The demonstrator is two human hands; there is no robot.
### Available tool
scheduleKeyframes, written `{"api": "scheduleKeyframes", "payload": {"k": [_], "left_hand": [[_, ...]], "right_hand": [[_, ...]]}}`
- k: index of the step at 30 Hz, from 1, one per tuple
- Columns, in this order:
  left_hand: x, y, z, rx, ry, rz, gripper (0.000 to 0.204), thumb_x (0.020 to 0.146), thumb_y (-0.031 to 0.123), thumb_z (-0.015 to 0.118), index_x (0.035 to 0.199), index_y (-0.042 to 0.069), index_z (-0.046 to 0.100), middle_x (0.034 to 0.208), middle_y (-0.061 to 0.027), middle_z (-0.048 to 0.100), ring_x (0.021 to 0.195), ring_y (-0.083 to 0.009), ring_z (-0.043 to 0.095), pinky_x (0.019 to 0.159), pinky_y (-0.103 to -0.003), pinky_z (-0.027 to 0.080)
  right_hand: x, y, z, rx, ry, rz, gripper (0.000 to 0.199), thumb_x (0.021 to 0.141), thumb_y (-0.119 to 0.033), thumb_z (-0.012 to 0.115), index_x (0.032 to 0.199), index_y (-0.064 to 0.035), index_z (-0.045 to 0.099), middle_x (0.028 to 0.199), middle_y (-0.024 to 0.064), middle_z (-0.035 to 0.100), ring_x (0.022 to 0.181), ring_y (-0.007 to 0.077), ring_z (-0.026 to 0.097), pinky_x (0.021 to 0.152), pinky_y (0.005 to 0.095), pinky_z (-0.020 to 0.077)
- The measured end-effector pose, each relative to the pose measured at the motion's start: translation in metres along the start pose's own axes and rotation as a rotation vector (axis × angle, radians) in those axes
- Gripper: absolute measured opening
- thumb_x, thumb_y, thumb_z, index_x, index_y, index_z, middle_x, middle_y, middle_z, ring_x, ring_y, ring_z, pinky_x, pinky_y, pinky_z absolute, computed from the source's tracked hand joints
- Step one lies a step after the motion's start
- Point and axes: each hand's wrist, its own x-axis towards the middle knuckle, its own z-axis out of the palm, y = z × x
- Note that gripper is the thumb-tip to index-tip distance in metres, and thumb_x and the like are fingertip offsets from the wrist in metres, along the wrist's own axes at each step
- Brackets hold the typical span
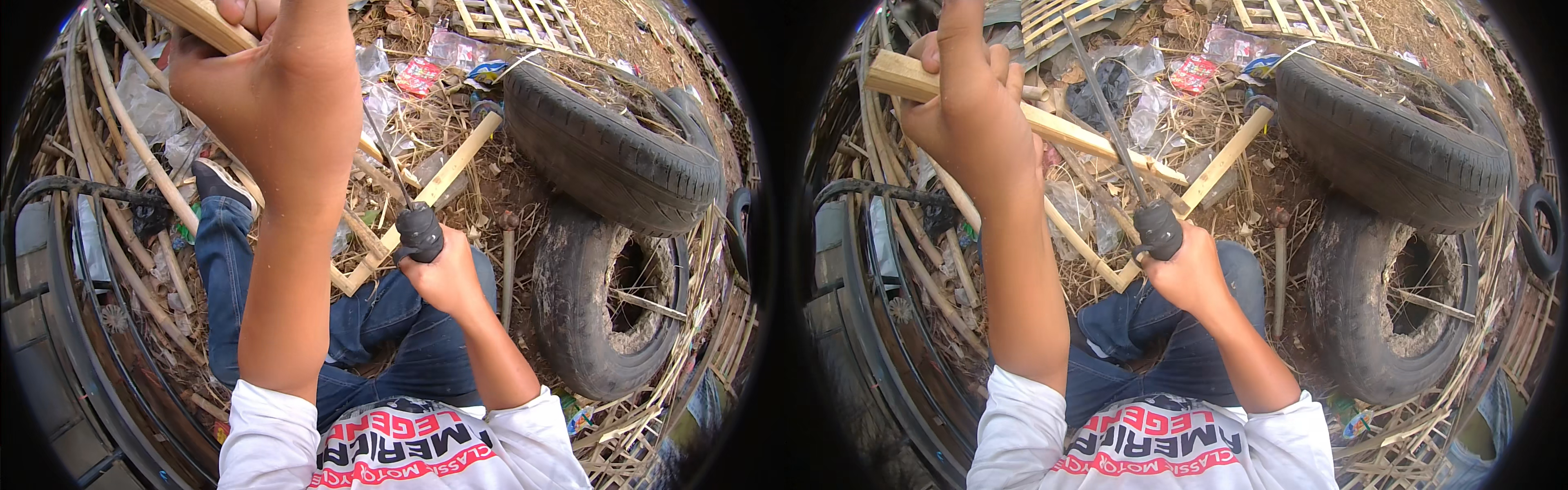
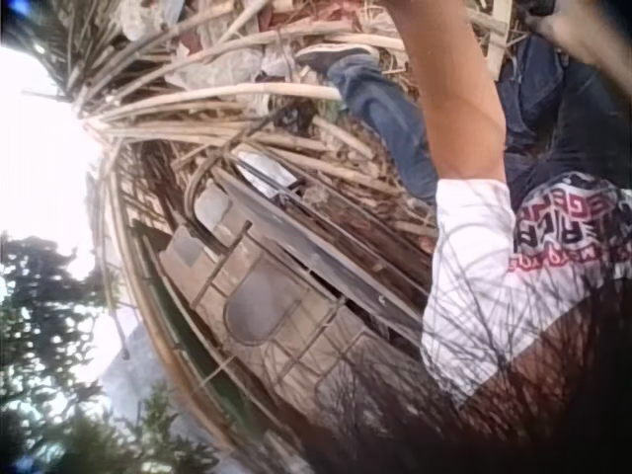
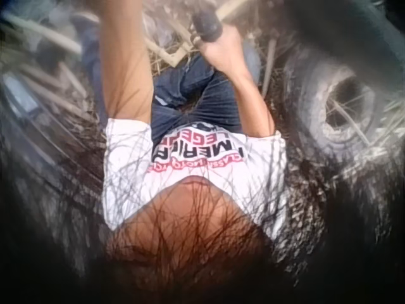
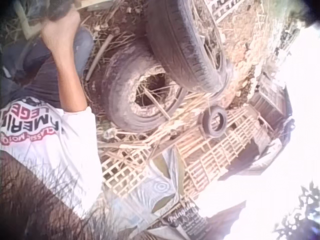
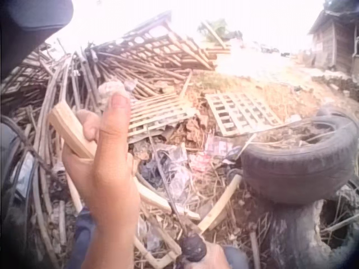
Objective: The person whittles and shapes a length of bamboo using a large blade, then positions it onto a small bamboo grid and hammers nails into the joints to secure the piece.
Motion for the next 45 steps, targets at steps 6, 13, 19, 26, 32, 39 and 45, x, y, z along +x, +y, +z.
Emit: {"api": "scheduleKeyframes", "payload": {"k": [6,13,19,26,32,39,45], "left_hand": [[-0.012,0.02,0.007,0.146,-0.02,-0.222,0.037,0.085,0.015,0.073,0.076,0.016,0.038,0.06,0.0046,0.04,0.049,-0.0039,0.034,0.047,-0.021,0.027],[-0.023,0.008,0.011,0.207,0.148,-0.186,0.044,0.08,0.014,0.078,0.071,0.019,0.034,0.055,0.0081,0.035,0.044,-0.0008,0.025,0.043,-0.02,0.022],[-0.026,0.018,0.006,0.213,0.154,-0.131,0.042,0.082,0.015,0.075,0.068,0.018,0.036,0.054,0.0079,0.033,0.043,-0.0012,0.027,0.041,-0.019,0.021],[-0.032,0.03,-0.017,0.103,-0.099,-0.227,0.045,0.091,0.026,0.066,0.063,0.018,0.031,0.053,0.0068,0.027,0.043,-0.0036,0.02,0.042,-0.02,0.018],[-0.032,0.038,-0.044,0.016,-0.197,-0.274,0.043,0.096,0.031,0.057,0.064,0.018,0.03,0.054,0.0063,0.024,0.043,-0.0042,0.018,0.041,-0.02,0.019],[-0.033,0.036,-0.047,0.033,-0.147,-0.258,0.039,0.094,0.026,0.057,0.069,0.019,0.028,0.053,0.0064,0.023,0.041,-0.0031,0.017,0.038,-0.02,0.018],[-0.037,0.045,-0.052,0.002,-0.221,-0.273,0.04,0.096,0.028,0.054,0.069,0.018,0.027,0.052,0.0067,0.025,0.04,-0.0029,0.018,0.039,-0.019,0.018]], "right_hand": [[0.003,0.044,-0.002,-0.026,0.059,0.077,0.013,0.066,-0.002,0.062,0.077,0.0028,0.057,0.063,0.008,0.057,0.061,0.0141,0.051,0.059,0.0341,0.0451],[-0.008,0.022,-0.001,0.012,0.037,0.127,0.022,0.068,-0.007,0.064,0.084,0.0075,0.063,0.076,0.0274,0.065,0.076,0.0409,0.067,0.07,0.0422,0.0516],[-0.017,0.071,-0.002,-0.123,0.167,0.019,0.018,0.067,-0.007,0.063,0.08,0.0062,0.062,0.073,0.0252,0.065,0.074,0.0406,0.066,0.067,0.0414,0.0514],[-0.015,0.008,-0.004,0.144,-0.031,-0.029,0.018,0.067,-0.008,0.065,0.08,0.0033,0.062,0.071,0.0227,0.064,0.067,0.0388,0.064,0.065,0.0405,0.0505],[-0.001,0.03,0.006,0.045,-0.041,0.019,0.017,0.067,-0.008,0.063,0.081,0.0021,0.063,0.071,0.0227,0.065,0.072,0.0406,0.066,0.066,0.0423,0.0516],[0.001,0.053,0.011,0.045,0.007,0.078,0.016,0.069,-0.006,0.062,0.081,0.0031,0.065,0.074,0.0252,0.065,0.078,0.0424,0.065,0.07,0.0445,0.0522],[-0.005,0.022,0.016,0.027,-0.041,0.067,0.019,0.067,-0.007,0.062,0.083,0.0023,0.065,0.077,0.0247,0.066,0.08,0.0428,0.065,0.07,0.0447,0.0521]]}}
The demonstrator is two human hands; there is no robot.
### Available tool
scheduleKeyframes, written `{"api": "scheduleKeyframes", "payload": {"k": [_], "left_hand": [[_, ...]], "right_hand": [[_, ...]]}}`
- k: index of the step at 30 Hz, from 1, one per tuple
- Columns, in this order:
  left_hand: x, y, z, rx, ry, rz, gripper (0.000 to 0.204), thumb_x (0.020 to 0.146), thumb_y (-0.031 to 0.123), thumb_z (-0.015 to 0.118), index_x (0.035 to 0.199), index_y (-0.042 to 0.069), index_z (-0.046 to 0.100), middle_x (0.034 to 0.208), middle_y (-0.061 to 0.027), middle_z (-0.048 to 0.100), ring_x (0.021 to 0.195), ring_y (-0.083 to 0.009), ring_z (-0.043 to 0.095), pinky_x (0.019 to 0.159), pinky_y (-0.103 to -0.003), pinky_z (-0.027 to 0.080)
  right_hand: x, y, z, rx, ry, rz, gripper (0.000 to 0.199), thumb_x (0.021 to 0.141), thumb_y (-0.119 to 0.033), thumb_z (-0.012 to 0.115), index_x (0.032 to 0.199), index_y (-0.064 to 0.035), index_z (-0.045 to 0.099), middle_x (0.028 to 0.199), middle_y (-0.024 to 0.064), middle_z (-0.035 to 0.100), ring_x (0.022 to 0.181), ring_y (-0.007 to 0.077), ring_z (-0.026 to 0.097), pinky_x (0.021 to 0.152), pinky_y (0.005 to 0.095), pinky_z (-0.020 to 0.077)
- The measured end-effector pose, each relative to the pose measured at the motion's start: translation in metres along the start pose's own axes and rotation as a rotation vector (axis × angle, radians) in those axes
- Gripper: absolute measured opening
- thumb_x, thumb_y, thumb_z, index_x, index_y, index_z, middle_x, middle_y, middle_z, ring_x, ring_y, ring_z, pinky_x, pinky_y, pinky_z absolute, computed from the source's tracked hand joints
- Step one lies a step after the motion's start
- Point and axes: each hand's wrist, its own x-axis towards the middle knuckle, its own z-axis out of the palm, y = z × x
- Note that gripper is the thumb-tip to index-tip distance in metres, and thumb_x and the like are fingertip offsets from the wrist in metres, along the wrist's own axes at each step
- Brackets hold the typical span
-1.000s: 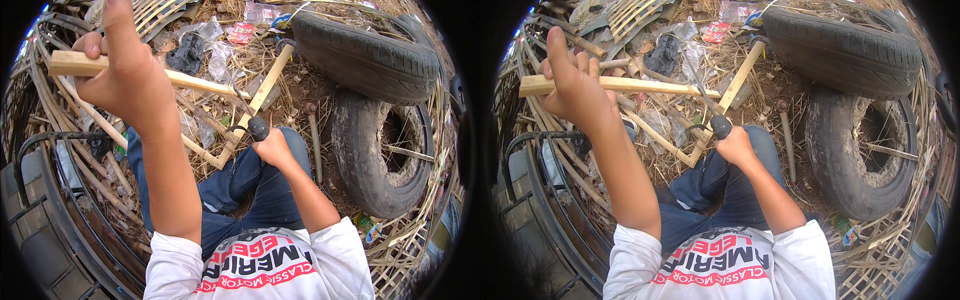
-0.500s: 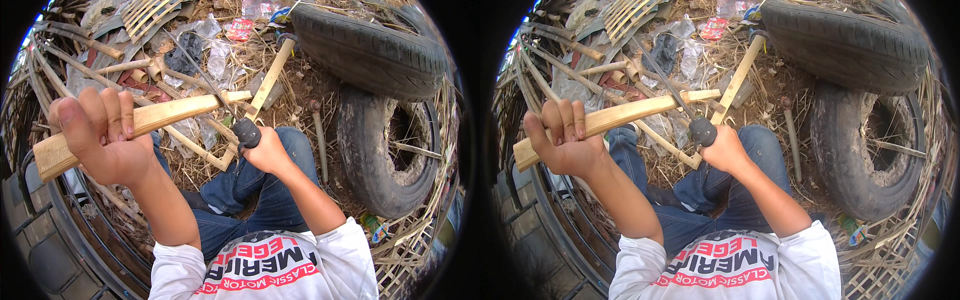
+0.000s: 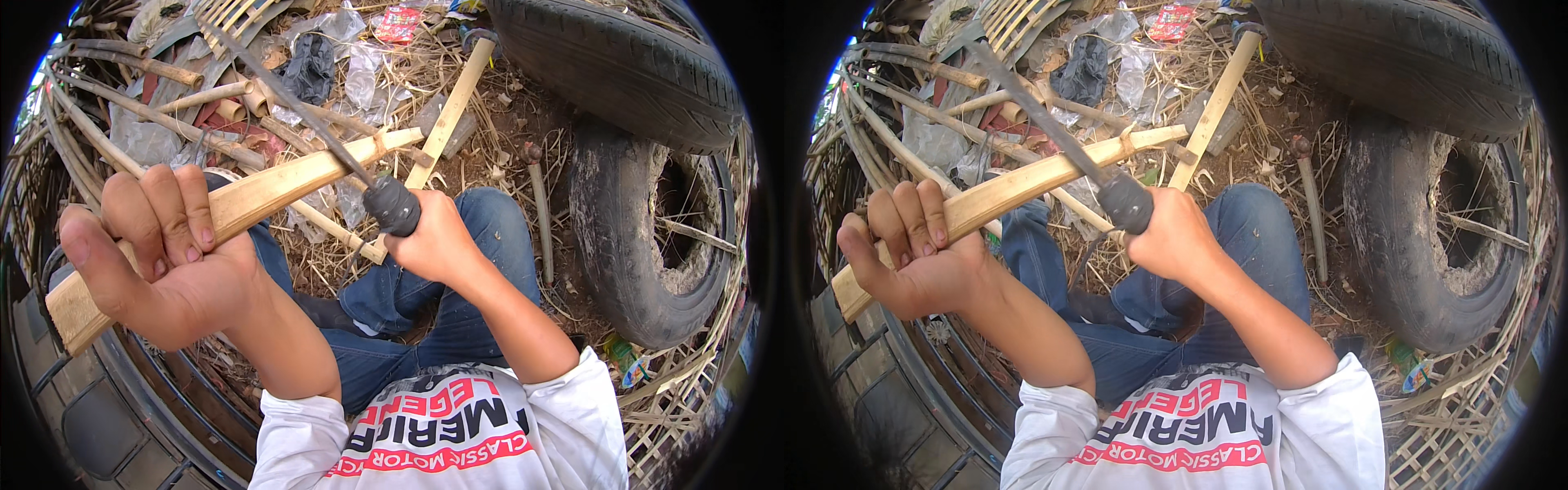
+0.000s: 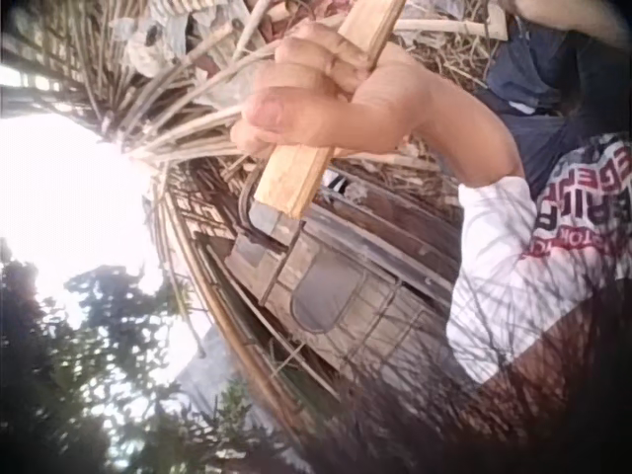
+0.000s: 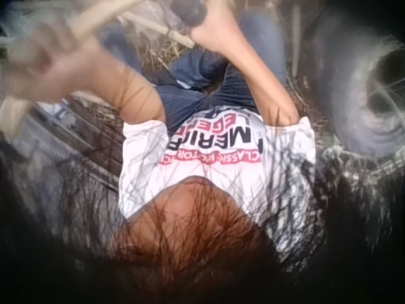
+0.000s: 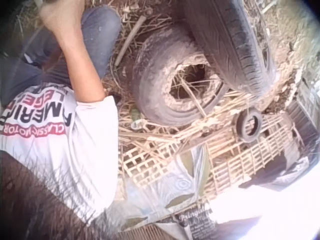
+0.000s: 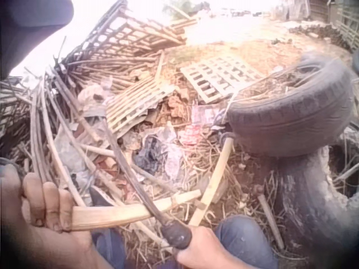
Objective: The person whittles and shapes a length of bamboo using a large blade, then positions it onto a small bamboo grid and hammers nails into the joints to secure the piece.
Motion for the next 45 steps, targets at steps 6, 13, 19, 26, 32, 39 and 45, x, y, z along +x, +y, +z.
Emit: {"api": "scheduleKeyframes", "payload": {"k": [6,13,19,26,32,39,45], "left_hand": [[-0.004,0.004,-0.011,-0.012,-0.011,-0.004,0.039,0.095,0.028,0.056,0.066,0.018,0.033,0.052,0.006,0.026,0.041,-0.0044,0.022,0.039,-0.02,0.021],[-0.007,0.002,-0.005,-0.015,-0.015,0.006,0.037,0.093,0.028,0.056,0.066,0.019,0.033,0.052,0.0064,0.026,0.04,-0.0043,0.02,0.038,-0.02,0.02],[-0.007,0.008,-0.006,-0.062,-0.023,-0.022,0.035,0.091,0.03,0.059,0.066,0.019,0.037,0.051,0.0064,0.027,0.04,-0.0051,0.02,0.037,-0.02,0.02],[-0.01,0.007,-0.029,0.067,0.003,0.0,0.034,0.093,0.034,0.057,0.068,0.019,0.038,0.052,0.0066,0.03,0.038,-0.0046,0.023,0.037,-0.019,0.024],[-0.013,0.007,-0.027,0.007,0.001,-0.011,0.037,0.093,0.031,0.056,0.066,0.02,0.034,0.05,0.0066,0.03,0.037,-0.0041,0.024,0.037,-0.019,0.024],[-0.02,0.01,-0.031,0.001,-0.013,0.021,0.037,0.094,0.032,0.054,0.066,0.02,0.033,0.05,0.0071,0.03,0.037,-0.0042,0.023,0.038,-0.019,0.023],[-0.024,0.009,-0.043,0.071,0.043,0.003,0.036,0.094,0.031,0.054,0.067,0.02,0.034,0.051,0.0066,0.029,0.038,-0.0042,0.022,0.039,-0.02,0.022]], "right_hand": [[-0.006,0.004,-0.003,-0.015,-0.026,-0.012,0.02,0.067,-0.007,0.063,0.084,0.004,0.064,0.078,0.0286,0.065,0.082,0.0445,0.064,0.072,0.0457,0.0519],[0.007,0.043,-0.008,-0.065,0.054,0.127,0.022,0.069,-0.008,0.062,0.088,0.0039,0.065,0.082,0.0282,0.065,0.085,0.0441,0.064,0.073,0.045,0.0519],[-0.016,0.016,0.001,0.136,0.01,-0.012,0.017,0.067,-0.004,0.062,0.081,0.0037,0.06,0.068,0.0171,0.062,0.061,0.0274,0.059,0.066,0.0366,0.0489],[-0.003,0.036,0.003,-0.005,0.035,0.156,0.024,0.067,-0.01,0.065,0.086,0.0057,0.065,0.077,0.0283,0.065,0.082,0.0444,0.065,0.075,0.046,0.052],[0.013,0.07,0.005,-0.047,0.07,0.148,0.018,0.067,-0.005,0.063,0.082,0.0048,0.062,0.072,0.0234,0.064,0.071,0.0383,0.066,0.067,0.0409,0.0505],[0.009,0.035,0.001,-0.136,0.008,0.183,0.022,0.069,-0.011,0.064,0.084,0.0046,0.068,0.084,0.0285,0.066,0.087,0.0439,0.065,0.078,0.0456,0.0524],[0.018,0.048,0.0,-0.155,0.035,0.334,0.024,0.067,-0.009,0.063,0.082,0.0088,0.065,0.084,0.0323,0.065,0.088,0.046,0.064,0.08,0.0457,0.0522]]}}
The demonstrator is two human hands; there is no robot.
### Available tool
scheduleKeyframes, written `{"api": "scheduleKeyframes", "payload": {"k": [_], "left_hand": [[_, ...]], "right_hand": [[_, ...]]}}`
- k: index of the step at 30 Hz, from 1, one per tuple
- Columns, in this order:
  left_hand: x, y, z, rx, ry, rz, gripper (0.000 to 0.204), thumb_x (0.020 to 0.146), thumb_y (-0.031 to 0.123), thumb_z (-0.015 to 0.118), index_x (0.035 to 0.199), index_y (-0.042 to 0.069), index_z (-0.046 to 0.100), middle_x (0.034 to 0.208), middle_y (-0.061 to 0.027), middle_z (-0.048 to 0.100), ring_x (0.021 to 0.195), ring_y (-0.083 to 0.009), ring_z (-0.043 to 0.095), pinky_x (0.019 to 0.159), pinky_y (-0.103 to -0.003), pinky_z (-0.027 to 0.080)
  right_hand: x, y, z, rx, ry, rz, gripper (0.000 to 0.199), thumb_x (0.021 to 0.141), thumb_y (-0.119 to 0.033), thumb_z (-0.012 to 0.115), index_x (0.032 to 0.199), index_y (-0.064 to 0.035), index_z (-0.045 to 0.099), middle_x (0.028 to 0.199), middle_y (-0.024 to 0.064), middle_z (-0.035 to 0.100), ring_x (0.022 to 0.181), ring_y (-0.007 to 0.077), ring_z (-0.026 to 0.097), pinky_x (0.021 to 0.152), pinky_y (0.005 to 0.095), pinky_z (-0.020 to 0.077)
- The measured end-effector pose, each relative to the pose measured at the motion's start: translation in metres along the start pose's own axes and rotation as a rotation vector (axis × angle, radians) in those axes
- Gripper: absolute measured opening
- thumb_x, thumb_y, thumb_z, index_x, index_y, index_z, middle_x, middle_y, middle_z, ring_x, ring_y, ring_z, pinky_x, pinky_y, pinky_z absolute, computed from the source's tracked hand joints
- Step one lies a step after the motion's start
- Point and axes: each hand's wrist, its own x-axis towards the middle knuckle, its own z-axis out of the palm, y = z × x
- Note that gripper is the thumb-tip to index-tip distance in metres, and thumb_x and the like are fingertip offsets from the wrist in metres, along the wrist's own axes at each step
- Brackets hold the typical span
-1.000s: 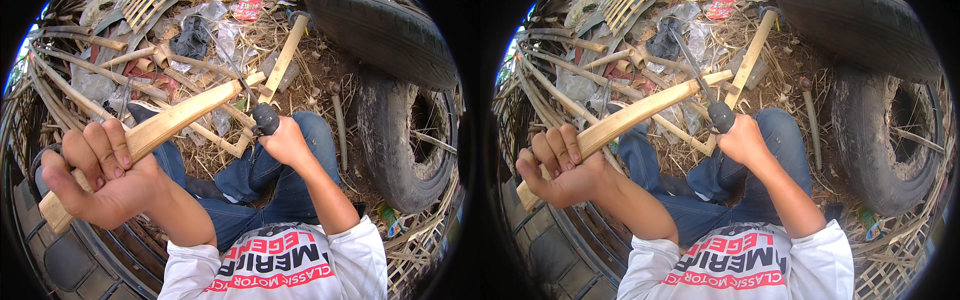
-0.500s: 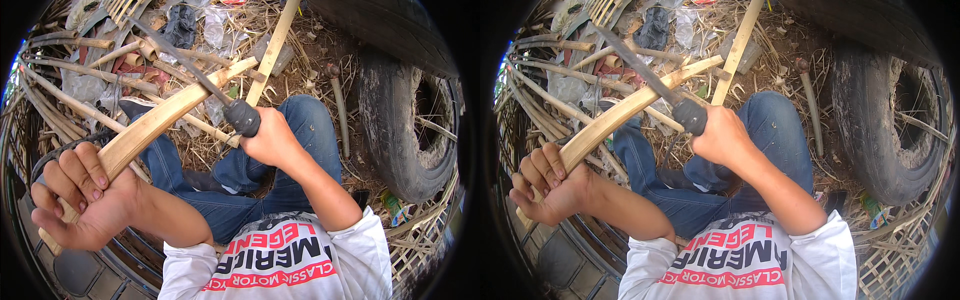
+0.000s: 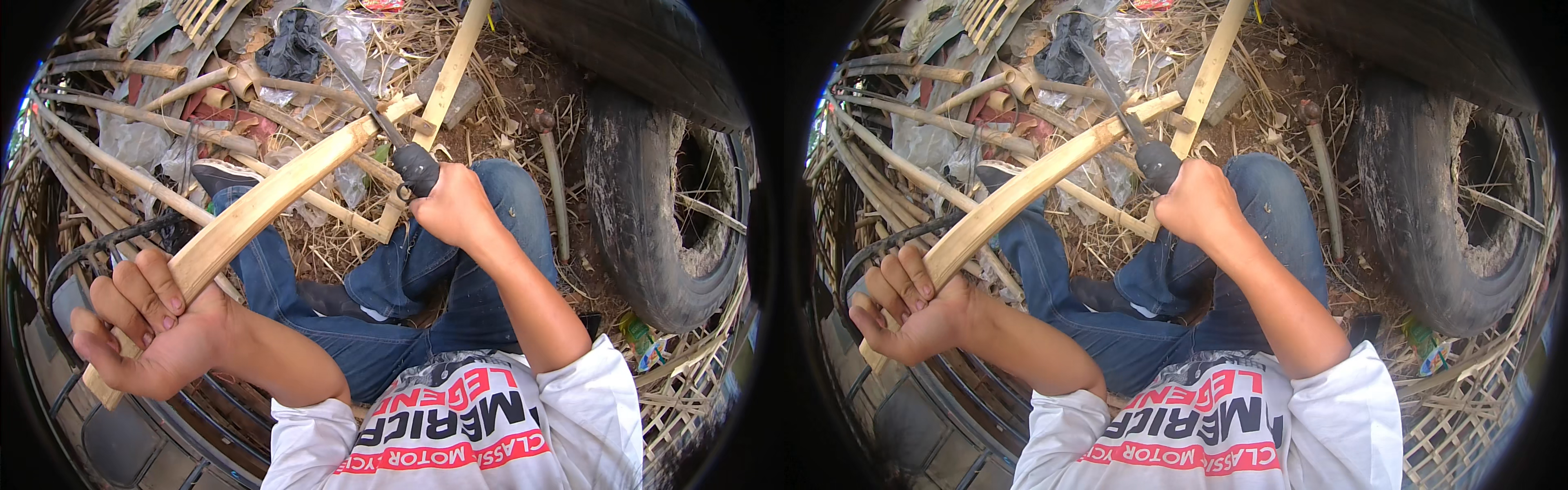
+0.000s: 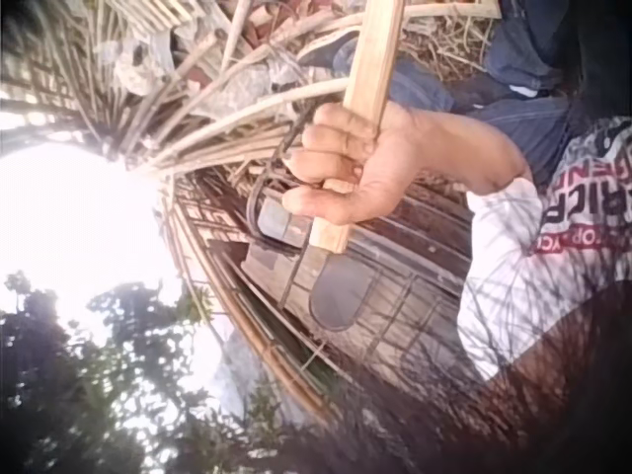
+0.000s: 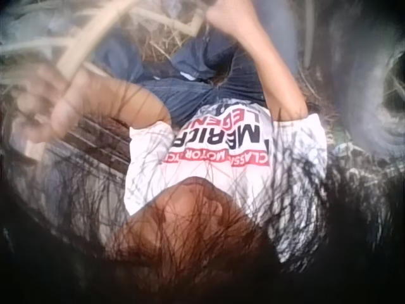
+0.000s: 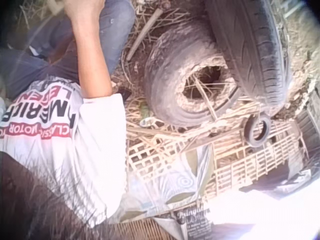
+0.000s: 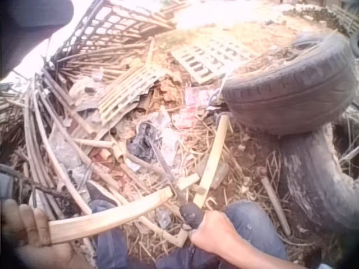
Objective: The person whittles and shapes a length of bamboo using a large blade, then positions it onto a small bamboo grid and hammers nails into the joints to secure the piece.
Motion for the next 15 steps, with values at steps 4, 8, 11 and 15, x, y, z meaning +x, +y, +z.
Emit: {"api": "scheduleKeyframes", "payload": {"k": [4,8,11,15], "left_hand": [[-0.004,0.003,0.005,-0.027,-0.001,0.0,0.04,0.095,0.03,0.053,0.064,0.019,0.03,0.051,0.0063,0.027,0.038,-0.0048,0.02,0.038,-0.021,0.02],[0.002,0.0,0.009,0.013,0.04,0.023,0.04,0.094,0.029,0.052,0.063,0.018,0.028,0.051,0.0056,0.026,0.038,-0.0052,0.019,0.038,-0.02,0.02],[-0.002,-0.001,0.0,0.013,0.064,0.035,0.041,0.094,0.029,0.051,0.063,0.018,0.027,0.051,0.0054,0.025,0.038,-0.0055,0.018,0.037,-0.02,0.02],[-0.005,-0.001,0.009,-0.008,0.089,0.011,0.041,0.094,0.028,0.05,0.062,0.018,0.026,0.051,0.0053,0.025,0.037,-0.0057,0.018,0.036,-0.019,0.022]], "right_hand": [[-0.012,-0.008,0.002,0.03,-0.051,-0.086,0.023,0.068,-0.009,0.063,0.085,0.0068,0.066,0.085,0.0305,0.066,0.088,0.0455,0.065,0.078,0.0457,0.0525],[0.011,0.001,-0.005,-0.086,0.022,0.042,0.02,0.069,-0.009,0.064,0.079,0.0086,0.066,0.084,0.0305,0.066,0.088,0.0445,0.065,0.077,0.0463,0.0522],[-0.011,-0.014,0.004,0.002,0.005,-0.174,0.023,0.069,-0.01,0.065,0.082,0.0086,0.066,0.084,0.0308,0.066,0.089,0.0443,0.065,0.079,0.0456,0.0521],[0.022,0.008,-0.009,-0.068,-0.02,0.034,0.025,0.07,-0.011,0.064,0.082,0.0105,0.067,0.086,0.0328,0.065,0.089,0.0432,0.066,0.079,0.0448,0.052]]}}
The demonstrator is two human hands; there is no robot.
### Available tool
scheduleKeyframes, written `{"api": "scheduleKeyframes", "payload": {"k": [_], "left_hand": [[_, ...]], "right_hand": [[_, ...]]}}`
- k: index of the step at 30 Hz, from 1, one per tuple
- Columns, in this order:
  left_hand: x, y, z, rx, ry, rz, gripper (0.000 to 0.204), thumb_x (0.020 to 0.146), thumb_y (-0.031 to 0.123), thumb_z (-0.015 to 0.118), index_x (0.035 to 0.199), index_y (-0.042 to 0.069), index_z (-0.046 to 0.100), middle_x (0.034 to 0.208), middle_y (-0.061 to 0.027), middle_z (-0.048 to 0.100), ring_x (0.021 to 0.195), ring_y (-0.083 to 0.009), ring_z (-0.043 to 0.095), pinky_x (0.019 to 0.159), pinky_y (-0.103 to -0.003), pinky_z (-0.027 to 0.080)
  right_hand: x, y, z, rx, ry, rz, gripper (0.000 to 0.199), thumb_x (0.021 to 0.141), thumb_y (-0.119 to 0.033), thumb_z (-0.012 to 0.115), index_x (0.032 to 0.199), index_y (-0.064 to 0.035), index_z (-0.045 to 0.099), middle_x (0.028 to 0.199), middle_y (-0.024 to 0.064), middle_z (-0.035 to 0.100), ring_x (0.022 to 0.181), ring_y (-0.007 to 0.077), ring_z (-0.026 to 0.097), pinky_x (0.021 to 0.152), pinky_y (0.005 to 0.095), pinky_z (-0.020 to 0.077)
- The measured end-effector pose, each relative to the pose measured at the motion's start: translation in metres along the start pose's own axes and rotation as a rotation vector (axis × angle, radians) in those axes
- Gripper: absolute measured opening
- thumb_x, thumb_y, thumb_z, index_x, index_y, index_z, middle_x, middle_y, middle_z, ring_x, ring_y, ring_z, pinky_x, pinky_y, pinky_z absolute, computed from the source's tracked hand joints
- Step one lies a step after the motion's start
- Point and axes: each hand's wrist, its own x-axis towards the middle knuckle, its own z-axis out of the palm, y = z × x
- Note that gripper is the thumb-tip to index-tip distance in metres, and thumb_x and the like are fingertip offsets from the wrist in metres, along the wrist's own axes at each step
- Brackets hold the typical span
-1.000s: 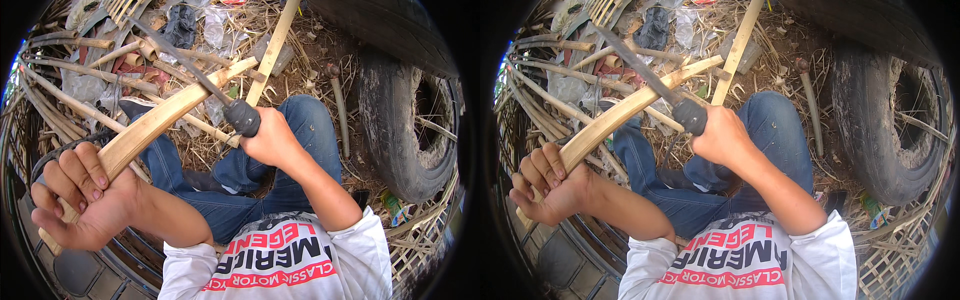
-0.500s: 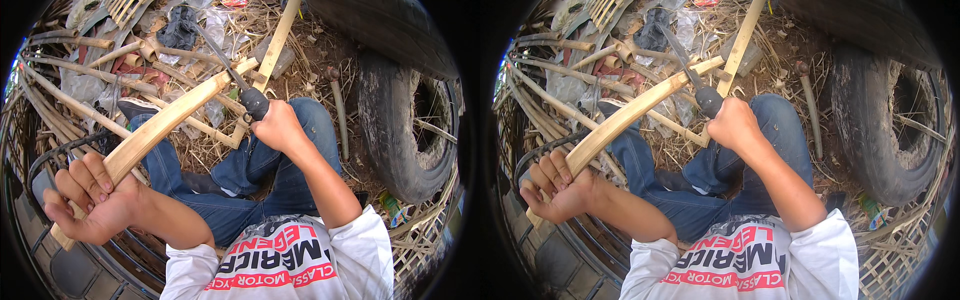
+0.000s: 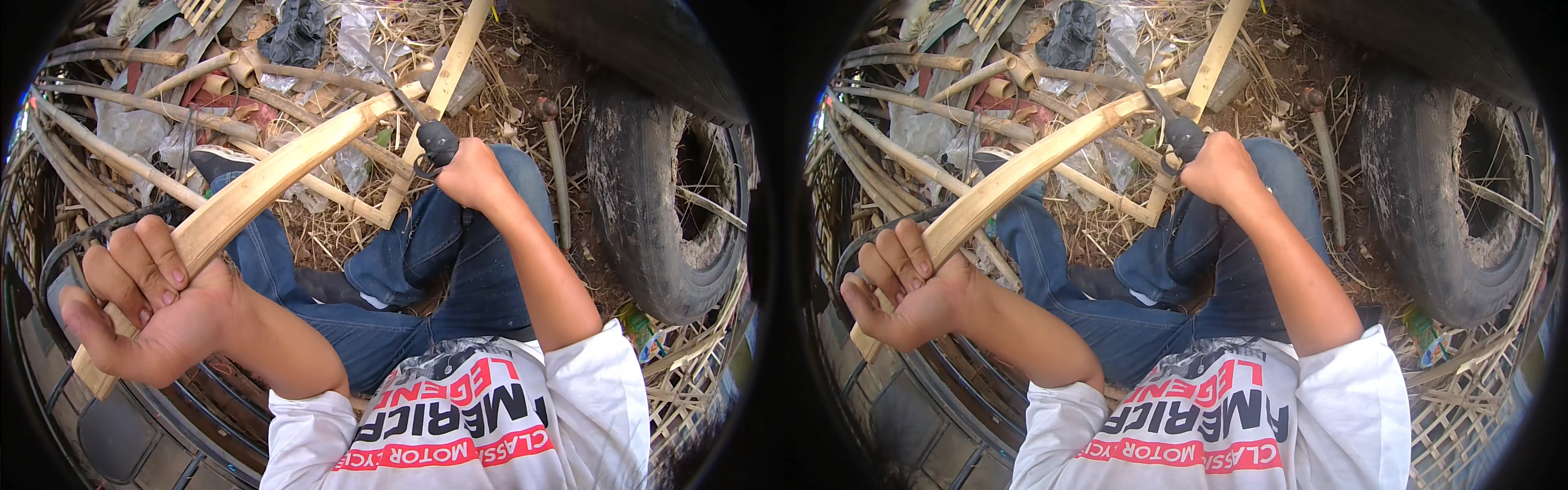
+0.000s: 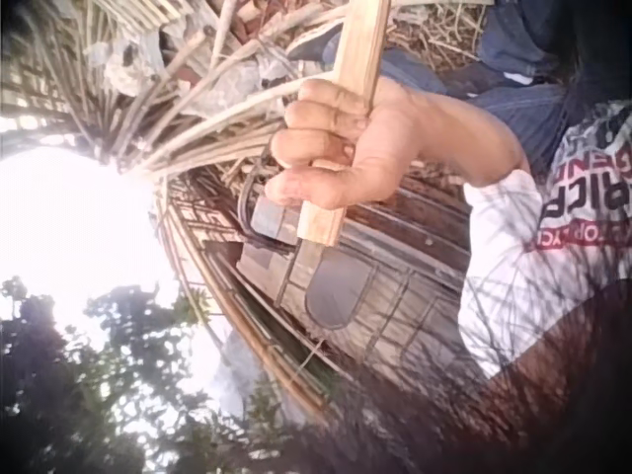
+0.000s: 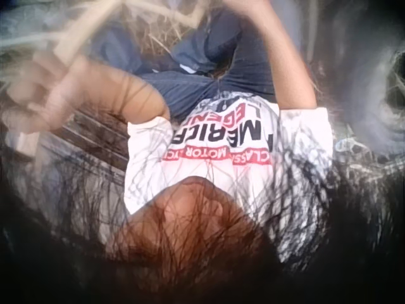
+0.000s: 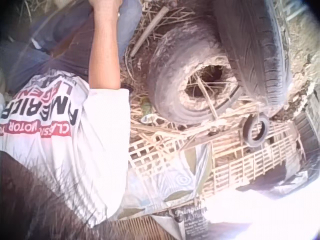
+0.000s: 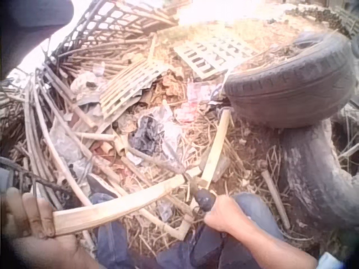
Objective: The person whittles and shapes a length of bamboo using a large blade, then positions it onto a small bamboo grid and hammers nails into the joints to secure the piece.
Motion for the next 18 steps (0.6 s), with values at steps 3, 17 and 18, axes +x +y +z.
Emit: {"api": "scheduleKeyframes", "payload": {"k": [3,17,18], "left_hand": [[-0.001,0.002,0.001,0.027,0.0,0.017,0.04,0.093,0.029,0.051,0.063,0.018,0.028,0.05,0.0052,0.026,0.037,-0.0052,0.019,0.037,-0.019,0.022],[0.002,0.118,-0.048,-0.114,0.016,0.198,0.028,0.086,0.024,0.056,0.066,0.014,0.039,0.047,0.0047,0.03,0.034,-0.0051,0.025,0.035,-0.019,0.024],[0.003,0.13,-0.052,-0.151,-0.012,0.197,0.028,0.086,0.024,0.056,0.066,0.014,0.039,0.047,0.0046,0.03,0.034,-0.0051,0.025,0.035,-0.019,0.024]], "right_hand": [[-0.009,0.001,-0.008,-0.113,0.076,0.019,0.024,0.07,-0.009,0.062,0.082,0.0108,0.067,0.087,0.0333,0.065,0.089,0.0441,0.065,0.079,0.0447,0.052],[-0.099,-0.037,-0.017,-0.031,0.046,-0.311,0.024,0.068,-0.008,0.063,0.088,0.0039,0.066,0.087,0.0294,0.066,0.088,0.046,0.064,0.079,0.0497,0.0506],[-0.095,-0.033,-0.027,-0.09,0.063,-0.271,0.022,0.068,-0.008,0.064,0.087,0.0013,0.067,0.086,0.0288,0.066,0.089,0.0453,0.064,0.078,0.049,0.0506]]}}
